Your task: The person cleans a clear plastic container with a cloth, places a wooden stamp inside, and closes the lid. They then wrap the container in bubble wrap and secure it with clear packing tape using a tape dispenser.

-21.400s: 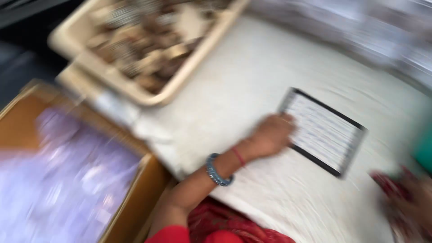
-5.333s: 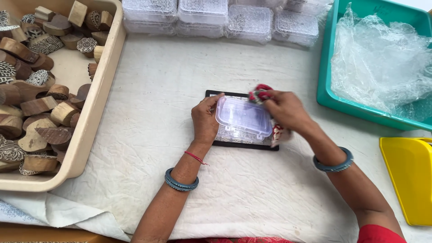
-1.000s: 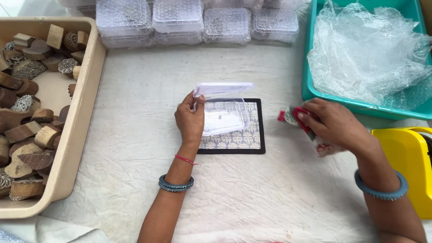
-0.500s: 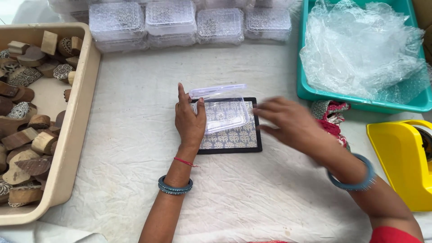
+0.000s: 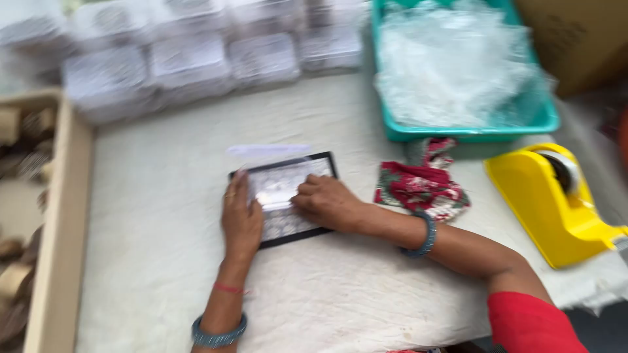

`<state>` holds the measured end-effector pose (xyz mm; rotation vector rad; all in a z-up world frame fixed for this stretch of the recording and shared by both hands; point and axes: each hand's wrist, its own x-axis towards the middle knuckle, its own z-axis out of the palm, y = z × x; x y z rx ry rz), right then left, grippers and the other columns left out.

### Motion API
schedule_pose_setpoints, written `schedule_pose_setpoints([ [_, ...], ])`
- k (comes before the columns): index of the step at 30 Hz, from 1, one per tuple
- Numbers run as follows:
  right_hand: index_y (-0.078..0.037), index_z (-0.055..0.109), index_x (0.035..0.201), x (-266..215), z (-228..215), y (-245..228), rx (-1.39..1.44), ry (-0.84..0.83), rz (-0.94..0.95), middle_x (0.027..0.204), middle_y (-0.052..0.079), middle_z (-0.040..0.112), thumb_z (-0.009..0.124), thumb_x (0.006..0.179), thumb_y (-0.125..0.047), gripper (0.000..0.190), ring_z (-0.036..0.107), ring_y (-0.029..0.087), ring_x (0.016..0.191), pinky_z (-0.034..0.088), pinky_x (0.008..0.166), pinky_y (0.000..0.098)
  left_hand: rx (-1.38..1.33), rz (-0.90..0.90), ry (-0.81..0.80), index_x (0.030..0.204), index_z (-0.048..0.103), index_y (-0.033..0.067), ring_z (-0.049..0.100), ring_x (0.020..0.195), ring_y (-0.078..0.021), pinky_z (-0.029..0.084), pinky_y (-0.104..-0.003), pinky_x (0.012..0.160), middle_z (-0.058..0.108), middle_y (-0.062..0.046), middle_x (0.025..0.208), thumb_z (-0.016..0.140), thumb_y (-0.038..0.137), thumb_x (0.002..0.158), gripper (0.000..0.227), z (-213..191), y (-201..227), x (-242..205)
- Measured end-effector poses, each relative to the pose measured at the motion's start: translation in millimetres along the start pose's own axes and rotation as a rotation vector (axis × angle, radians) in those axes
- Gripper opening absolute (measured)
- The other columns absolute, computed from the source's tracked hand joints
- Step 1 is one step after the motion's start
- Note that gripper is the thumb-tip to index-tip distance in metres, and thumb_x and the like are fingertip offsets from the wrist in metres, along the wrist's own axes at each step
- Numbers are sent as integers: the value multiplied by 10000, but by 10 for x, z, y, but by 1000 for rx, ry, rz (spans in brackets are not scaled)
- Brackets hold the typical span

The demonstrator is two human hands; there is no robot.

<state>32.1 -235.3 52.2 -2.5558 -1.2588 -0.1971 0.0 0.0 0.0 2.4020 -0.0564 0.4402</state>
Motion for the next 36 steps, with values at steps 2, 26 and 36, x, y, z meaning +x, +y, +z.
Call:
schedule_pose_setpoints([
  [2, -95, 735, 1050, -66, -131, 9, 27, 43, -20, 966, 58, 673, 710, 929, -253, 201, 629, 264, 972, 519, 797, 418, -19, 25, -14, 1524, 488, 70, 467, 1443, -346, 402, -438, 1178, 487, -166, 1563, 560, 110, 962, 568, -50, 78, 0],
  [26, -64, 759, 1059, -1519, -1650, 668, 105, 206, 620, 971, 99, 729, 794, 906, -185, 199, 700, 194, 806, 572, 684, 338, -163, -3, 112, 1525, 481, 14, 464, 1450, -338, 453, -422, 1165, 453, -196, 1541, 680, 240, 1007, 599, -161, 359, -60],
  [36, -132, 591, 1422, 112, -671, 215, 53, 317, -17, 1561, 238, 357, 785, 862, -177, 595, 517, 443, 1320, 549, 951, 444, 37, 46, 116, 1518, 456, 7, 501, 1381, -388, 415, -469, 1153, 547, -228, 1478, 722, 281, 947, 686, 33, 153, -97],
])
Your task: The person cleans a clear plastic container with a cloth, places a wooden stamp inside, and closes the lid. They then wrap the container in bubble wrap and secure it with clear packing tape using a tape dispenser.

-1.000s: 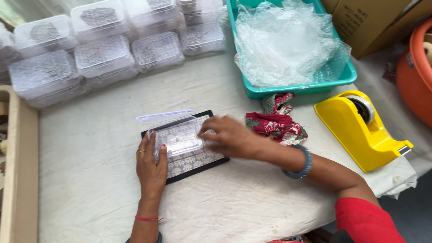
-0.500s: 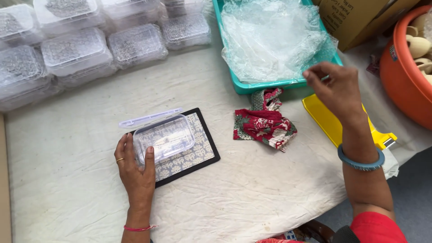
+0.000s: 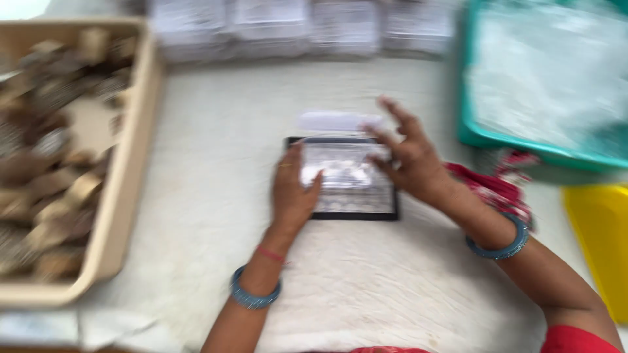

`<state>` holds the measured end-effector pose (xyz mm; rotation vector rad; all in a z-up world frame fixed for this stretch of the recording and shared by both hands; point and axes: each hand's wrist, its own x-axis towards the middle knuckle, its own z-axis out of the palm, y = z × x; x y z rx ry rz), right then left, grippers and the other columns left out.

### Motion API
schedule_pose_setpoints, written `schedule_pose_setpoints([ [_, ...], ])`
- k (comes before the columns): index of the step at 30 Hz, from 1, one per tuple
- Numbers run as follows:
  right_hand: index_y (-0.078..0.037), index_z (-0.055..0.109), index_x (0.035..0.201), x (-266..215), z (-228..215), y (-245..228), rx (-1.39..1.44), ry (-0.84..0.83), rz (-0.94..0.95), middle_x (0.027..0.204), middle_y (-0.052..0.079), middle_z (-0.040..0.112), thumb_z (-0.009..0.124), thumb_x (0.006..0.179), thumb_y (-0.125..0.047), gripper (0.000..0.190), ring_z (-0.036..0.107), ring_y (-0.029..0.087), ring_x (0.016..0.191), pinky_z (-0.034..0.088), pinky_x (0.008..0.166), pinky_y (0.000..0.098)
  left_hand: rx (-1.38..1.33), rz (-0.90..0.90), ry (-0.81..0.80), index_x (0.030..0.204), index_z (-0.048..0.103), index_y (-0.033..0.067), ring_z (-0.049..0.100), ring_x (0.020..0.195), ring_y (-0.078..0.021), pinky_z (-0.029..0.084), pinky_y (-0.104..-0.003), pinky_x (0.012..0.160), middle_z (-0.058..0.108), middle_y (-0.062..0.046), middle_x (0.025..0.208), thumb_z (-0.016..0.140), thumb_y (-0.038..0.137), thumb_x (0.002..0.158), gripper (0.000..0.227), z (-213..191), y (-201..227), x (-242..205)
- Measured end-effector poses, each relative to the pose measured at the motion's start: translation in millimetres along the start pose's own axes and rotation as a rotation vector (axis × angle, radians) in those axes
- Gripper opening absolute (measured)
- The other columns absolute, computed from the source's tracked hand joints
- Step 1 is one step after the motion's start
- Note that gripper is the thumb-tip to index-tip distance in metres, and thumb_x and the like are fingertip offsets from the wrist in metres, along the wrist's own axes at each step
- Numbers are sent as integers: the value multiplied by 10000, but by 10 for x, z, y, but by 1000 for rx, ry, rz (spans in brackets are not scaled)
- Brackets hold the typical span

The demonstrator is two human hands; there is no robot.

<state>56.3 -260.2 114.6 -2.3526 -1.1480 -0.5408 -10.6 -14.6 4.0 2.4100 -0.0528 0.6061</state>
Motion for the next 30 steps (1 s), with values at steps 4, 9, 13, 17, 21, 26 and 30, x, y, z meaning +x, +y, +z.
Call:
schedule_pose_setpoints([
  [4, -133, 519, 1511, 204, 511, 288, 424, -91, 407, 1603, 203, 360, 608, 986, -276, 551, 595, 345, 1298, 592, 968, 382, -31, 5, 64, 1506, 455, -10, 539, 1351, -383, 430, -465, 1149, 567, -228, 1477, 708, 232, 926, 678, -58, 65, 8],
  [9, -95, 419, 1604, -30, 1005, 565, 120, -212, 449, 1596, 323, 324, 604, 979, -613, 833, 426, 509, 1429, 413, 1126, 568, -62, 4, 17, 1479, 458, -41, 544, 1332, -391, 426, -481, 1131, 540, -238, 1465, 691, 257, 950, 651, -159, 196, 37],
  [13, -113, 429, 1590, -91, 1014, 491, 68, -212, 406, 1634, 324, 264, 666, 881, -627, 908, 340, 514, 1483, 316, 1120, 628, -58, -86, -47, 1457, 511, 31, 546, 1340, -346, 460, -444, 1112, 550, -183, 1461, 661, 324, 1006, 559, -470, -26, 387],
  [17, -127, 444, 1577, -51, 922, 363, 189, -187, 495, 1615, 322, 278, 687, 896, -562, 844, 362, 517, 1444, 388, 1110, 602, 8, -66, 313, 1349, 625, 116, 614, 1288, -287, 504, -397, 1071, 641, -106, 1389, 705, 249, 977, 403, -1341, -614, 1086],
  [21, -143, 444, 1556, 2, 841, 251, 313, -155, 533, 1589, 287, 370, 700, 871, -496, 812, 446, 473, 1409, 469, 1069, 573, 266, -187, 476, 1213, 690, 61, 694, 1101, -308, 563, -429, 974, 693, -153, 1226, 788, 174, 901, 346, -2092, -1894, 1702],
  [26, -178, 474, 1535, -85, 938, 325, 262, -182, 569, 1564, 281, 393, 710, 856, -470, 776, 450, 463, 1382, 442, 1079, 571, 537, -485, 220, 1244, 653, 76, 617, 1166, -360, 512, -495, 969, 650, -161, 1249, 869, 230, 829, 492, -2425, -2285, 2037],
  [30, -210, 494, 1521, -55, 905, 294, 210, -215, 582, 1529, 245, 439, 717, 848, -467, 754, 454, 431, 1369, 393, 1123, 552, 741, -567, 156, 1284, 601, 109, 467, 1303, -318, 472, -496, 985, 541, -130, 1363, 901, 317, 743, 653, -2244, -2673, 2320],
])
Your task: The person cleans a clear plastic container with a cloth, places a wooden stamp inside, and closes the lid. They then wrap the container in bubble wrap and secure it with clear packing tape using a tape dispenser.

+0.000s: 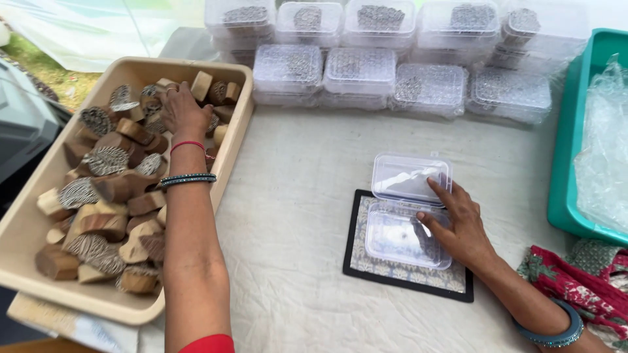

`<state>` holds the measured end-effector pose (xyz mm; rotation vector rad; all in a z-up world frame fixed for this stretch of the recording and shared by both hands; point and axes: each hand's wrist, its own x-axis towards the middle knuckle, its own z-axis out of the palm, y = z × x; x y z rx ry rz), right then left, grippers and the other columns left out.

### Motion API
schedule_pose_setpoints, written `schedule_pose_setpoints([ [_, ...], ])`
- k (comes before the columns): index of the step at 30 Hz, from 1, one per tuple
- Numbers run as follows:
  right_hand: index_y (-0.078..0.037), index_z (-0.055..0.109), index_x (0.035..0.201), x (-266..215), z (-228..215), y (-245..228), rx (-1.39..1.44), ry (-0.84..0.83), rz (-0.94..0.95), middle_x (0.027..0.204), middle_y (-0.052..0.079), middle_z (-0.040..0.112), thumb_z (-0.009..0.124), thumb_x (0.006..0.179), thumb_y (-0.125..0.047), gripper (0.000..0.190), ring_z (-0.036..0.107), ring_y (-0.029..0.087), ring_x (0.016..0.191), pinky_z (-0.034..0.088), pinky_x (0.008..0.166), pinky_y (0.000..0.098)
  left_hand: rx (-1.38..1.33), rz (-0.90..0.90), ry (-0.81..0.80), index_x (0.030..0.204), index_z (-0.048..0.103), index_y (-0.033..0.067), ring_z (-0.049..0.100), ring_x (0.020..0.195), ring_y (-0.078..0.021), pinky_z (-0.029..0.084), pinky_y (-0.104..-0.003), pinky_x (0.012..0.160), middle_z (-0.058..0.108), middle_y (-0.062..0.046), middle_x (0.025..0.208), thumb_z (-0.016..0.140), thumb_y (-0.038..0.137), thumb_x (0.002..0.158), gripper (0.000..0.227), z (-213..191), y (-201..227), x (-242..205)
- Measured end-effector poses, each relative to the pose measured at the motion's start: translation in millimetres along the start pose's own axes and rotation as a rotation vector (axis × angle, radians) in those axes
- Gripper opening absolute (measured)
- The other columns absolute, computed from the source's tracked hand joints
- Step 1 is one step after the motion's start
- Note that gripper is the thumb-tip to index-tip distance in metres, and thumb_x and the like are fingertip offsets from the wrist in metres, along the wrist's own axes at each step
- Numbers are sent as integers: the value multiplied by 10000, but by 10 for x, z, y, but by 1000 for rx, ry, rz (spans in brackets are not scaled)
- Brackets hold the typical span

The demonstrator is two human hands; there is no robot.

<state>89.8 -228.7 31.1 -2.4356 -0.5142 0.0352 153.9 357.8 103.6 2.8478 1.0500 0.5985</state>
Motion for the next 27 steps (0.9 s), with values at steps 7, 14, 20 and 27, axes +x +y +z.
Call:
schedule_pose_setpoints([
  [7, -238, 507, 1502, 34, 5, 22, -47, -32, 5, 1525, 218, 435, 696, 857, -476, 713, 431, 424, 1378, 358, 1121, 553, 260, 22, -21, 1245, 698, 122, 467, 1462, -297, 451, -507, 1187, 548, -80, 1516, 718, 252, 1087, 205, 489, -201, 371],
  [14, -250, 503, 1509, 10, 17, 24, -44, 10, -43, 1522, 211, 442, 683, 864, -494, 712, 425, 380, 1393, 307, 1150, 525, -136, 257, -23, 1517, 392, 128, 404, 1363, -465, 398, -624, 1062, 353, -204, 1561, 831, 147, 746, 887, 295, -130, 257],
  [20, -250, 493, 1518, 23, 12, 13, -74, -8, -73, 1504, 206, 455, 674, 870, -504, 719, 438, 350, 1385, 301, 1148, 510, -135, 223, -8, 1292, 547, 58, 643, 1232, -421, 516, -573, 1087, 639, -215, 1301, 780, 64, 904, 452, 630, -407, 328],
  [27, -218, 521, 1512, 50, 59, 88, -77, 7, -100, 1545, 196, 430, 697, 864, -473, 719, 424, 345, 1414, 300, 1150, 515, -1663, -30, -44, 1189, 592, 59, 796, 894, -240, 719, -322, 722, 735, -119, 1082, 758, 27, 948, 295, -687, 307, -384],
])
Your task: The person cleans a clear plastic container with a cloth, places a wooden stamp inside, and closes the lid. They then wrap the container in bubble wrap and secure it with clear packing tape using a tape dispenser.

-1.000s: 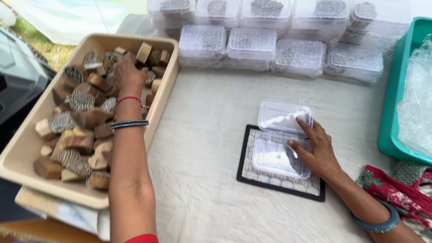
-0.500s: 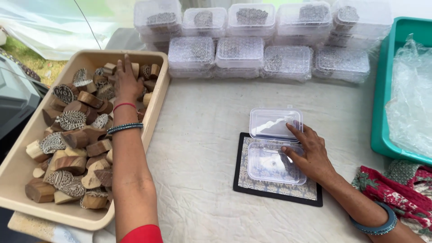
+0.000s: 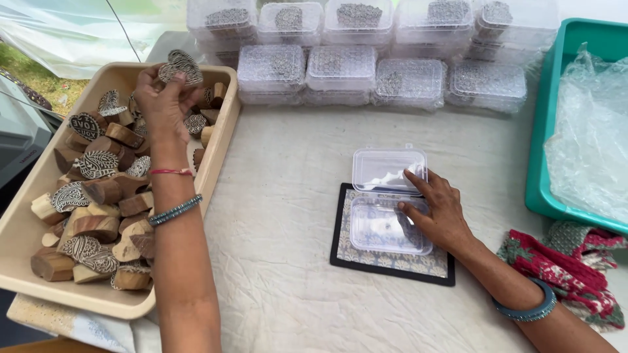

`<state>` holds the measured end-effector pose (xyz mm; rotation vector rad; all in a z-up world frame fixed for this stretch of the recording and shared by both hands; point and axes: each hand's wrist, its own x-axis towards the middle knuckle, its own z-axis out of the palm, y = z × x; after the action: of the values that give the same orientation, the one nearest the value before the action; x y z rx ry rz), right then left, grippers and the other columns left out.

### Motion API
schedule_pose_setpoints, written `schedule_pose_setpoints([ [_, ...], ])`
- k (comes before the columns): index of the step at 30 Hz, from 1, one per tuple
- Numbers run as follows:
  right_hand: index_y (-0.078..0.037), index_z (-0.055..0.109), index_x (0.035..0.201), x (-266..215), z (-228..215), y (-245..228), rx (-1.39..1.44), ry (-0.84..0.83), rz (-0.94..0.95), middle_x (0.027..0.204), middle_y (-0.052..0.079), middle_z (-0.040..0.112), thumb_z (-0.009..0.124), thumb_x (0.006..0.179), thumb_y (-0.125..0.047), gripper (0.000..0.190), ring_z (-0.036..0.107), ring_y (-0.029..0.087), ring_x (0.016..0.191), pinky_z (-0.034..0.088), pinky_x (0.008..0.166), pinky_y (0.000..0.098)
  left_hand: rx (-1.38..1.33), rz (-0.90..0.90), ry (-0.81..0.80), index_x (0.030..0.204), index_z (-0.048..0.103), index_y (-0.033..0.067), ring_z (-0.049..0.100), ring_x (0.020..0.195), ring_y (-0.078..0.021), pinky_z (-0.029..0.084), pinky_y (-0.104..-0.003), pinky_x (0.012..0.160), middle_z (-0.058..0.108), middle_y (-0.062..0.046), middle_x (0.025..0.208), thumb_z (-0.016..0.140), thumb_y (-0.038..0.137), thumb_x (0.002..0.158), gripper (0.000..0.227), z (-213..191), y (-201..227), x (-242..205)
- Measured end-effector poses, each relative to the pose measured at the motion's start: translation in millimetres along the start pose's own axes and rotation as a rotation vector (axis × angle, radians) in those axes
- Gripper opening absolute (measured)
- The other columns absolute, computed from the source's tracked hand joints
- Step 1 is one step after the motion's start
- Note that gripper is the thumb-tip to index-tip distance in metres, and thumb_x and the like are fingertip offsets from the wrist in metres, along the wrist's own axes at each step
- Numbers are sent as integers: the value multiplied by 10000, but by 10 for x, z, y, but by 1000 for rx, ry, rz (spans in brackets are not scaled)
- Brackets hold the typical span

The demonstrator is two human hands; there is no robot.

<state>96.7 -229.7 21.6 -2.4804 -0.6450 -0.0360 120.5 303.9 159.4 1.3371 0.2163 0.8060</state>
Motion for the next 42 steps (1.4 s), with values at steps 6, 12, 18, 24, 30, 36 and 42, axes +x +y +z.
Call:
schedule_pose_setpoints([
  [6, -168, 560, 1484, -3, -83, -75, 149, 28, 1, 1631, 221, 327, 764, 839, -407, 718, 431, 400, 1429, 321, 1161, 534, -169, -330, -361, 1275, 609, 58, 782, 851, -227, 662, -309, 658, 755, -135, 1068, 725, 202, 976, 351, 892, 127, -1419],
  [12, -142, 567, 1470, 25, -110, -26, 318, 72, -22, 1637, 240, 298, 801, 865, -390, 694, 367, 437, 1485, 408, 1164, 536, -414, -535, -695, 1437, 526, 70, 693, 1090, -217, 635, -334, 898, 674, -134, 1262, 796, 146, 911, 596, 1372, -87, -2644],
  [18, -116, 568, 1474, -118, -361, -38, 252, 156, -62, 1602, 225, 373, 745, 941, -366, 614, 373, 403, 1486, 444, 1133, 499, -253, -502, -878, 1426, 490, 53, 626, 1268, -222, 595, -350, 1040, 537, -127, 1408, 843, -8, 814, 709, 1486, -510, -3232],
  [24, -170, 619, 1418, -874, -1037, 20, -123, 16, 39, 1454, 100, 592, 663, 986, -466, 526, 514, 300, 1409, 458, 1154, 490, -89, -304, -924, 1364, 462, 58, 661, 1242, -200, 614, -318, 1011, 508, -61, 1487, 777, -40, 846, 614, 1575, -422, -3418],
  [30, -269, 551, 1466, -1438, -1395, 52, -666, -235, 239, 1555, 127, 465, 722, 733, -588, 818, 318, 397, 1440, 382, 998, 669, 41, -201, -869, 1568, 298, 131, 662, 1118, -179, 672, -292, 933, 451, -69, 1434, 805, -46, 771, 962, 1609, -297, -3496],
  [36, -175, 724, 1293, -1838, -1053, 830, -534, 242, 347, 1344, 87, 622, 709, 1019, -252, 285, 566, 308, 1192, 540, 1005, 427, 193, -9, -857, 1492, 396, 164, 657, 1198, -223, 620, -333, 940, 504, -93, 1484, 892, -4, 780, 884, 1614, -331, -3587],
  [42, -110, 729, 1225, -1362, -1176, -302, -116, 506, -186, 1260, 166, 601, 768, 870, -46, 363, 654, 338, 1117, 571, 908, 417, 202, 183, -866, 1645, 165, 182, 702, 1170, -270, 647, -343, 921, 610, -127, 1460, 864, 37, 800, 1106, 1689, -172, -3735],
])
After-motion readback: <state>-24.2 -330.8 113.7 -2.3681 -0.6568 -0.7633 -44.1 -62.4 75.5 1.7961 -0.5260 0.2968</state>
